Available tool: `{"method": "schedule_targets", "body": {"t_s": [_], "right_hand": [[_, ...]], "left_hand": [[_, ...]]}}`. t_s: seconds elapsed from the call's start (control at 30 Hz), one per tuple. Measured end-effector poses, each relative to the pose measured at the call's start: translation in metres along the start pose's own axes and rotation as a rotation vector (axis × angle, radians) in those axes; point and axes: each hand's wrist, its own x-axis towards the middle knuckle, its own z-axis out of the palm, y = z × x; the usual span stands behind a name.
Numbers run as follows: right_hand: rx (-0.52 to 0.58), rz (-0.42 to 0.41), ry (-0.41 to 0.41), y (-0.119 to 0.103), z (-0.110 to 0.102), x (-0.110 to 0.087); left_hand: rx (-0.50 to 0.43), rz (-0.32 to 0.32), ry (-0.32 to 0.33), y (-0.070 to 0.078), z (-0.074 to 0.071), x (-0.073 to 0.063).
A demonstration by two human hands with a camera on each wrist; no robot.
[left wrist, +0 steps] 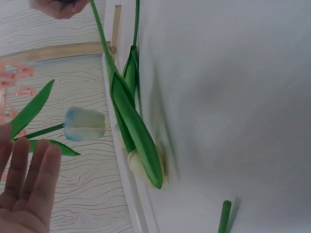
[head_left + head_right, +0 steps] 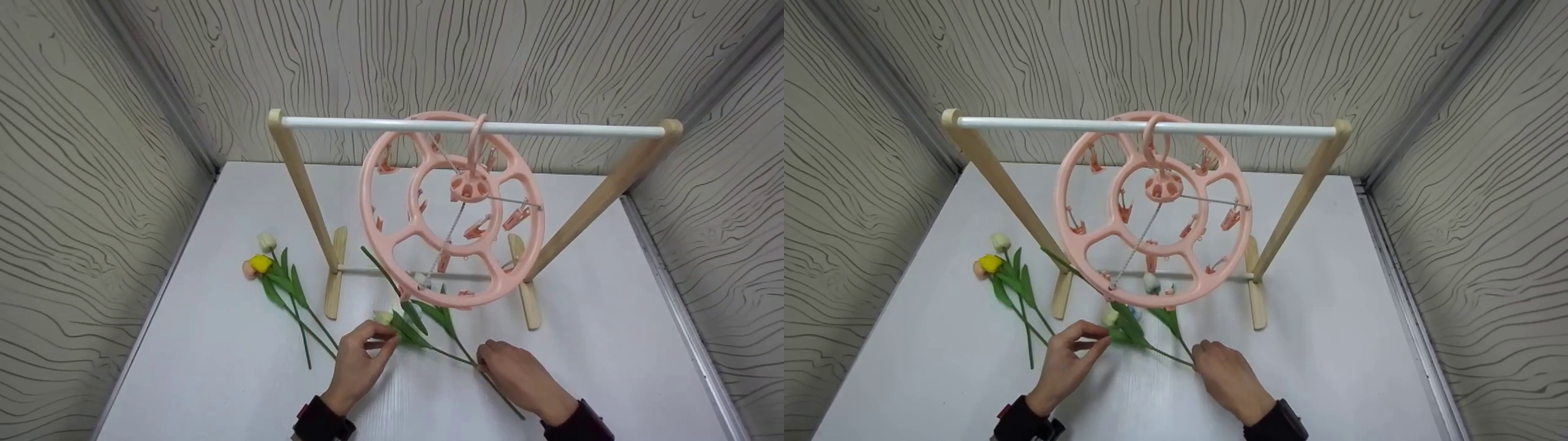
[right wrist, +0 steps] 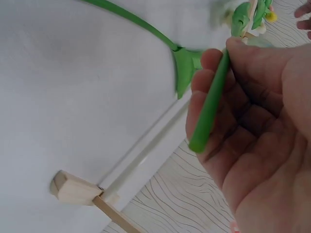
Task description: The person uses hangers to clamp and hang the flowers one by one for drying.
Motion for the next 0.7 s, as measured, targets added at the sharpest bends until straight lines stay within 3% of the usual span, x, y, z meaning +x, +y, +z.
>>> {"method": "schedule_targets", "body": {"t_s": [0.17, 0.3, 0.5, 0.7], "right_hand": [[-0.013, -0.056, -0.005, -0.004, -0.004, -0.001], [-0.012, -0.078, -0.016, -0.010, -0.007, -0.001], [-0.035, -0.094, -0.030, -0.020, -0.015, 0.002], [-0.078, -0.141, 0.016, -0.027, -0.021, 0.002]], "left_hand": [[0.082, 0.005, -0.100, -0.001, 0.010, -0.005], [0.178, 0.102, -0.173, 0.001, 0.019, -0.007], [0.428, 0.248, -0.334, 0.014, 0.033, -0.004], [0.554, 0.320, -0.449, 0.023, 0.046, 0.002]]}}
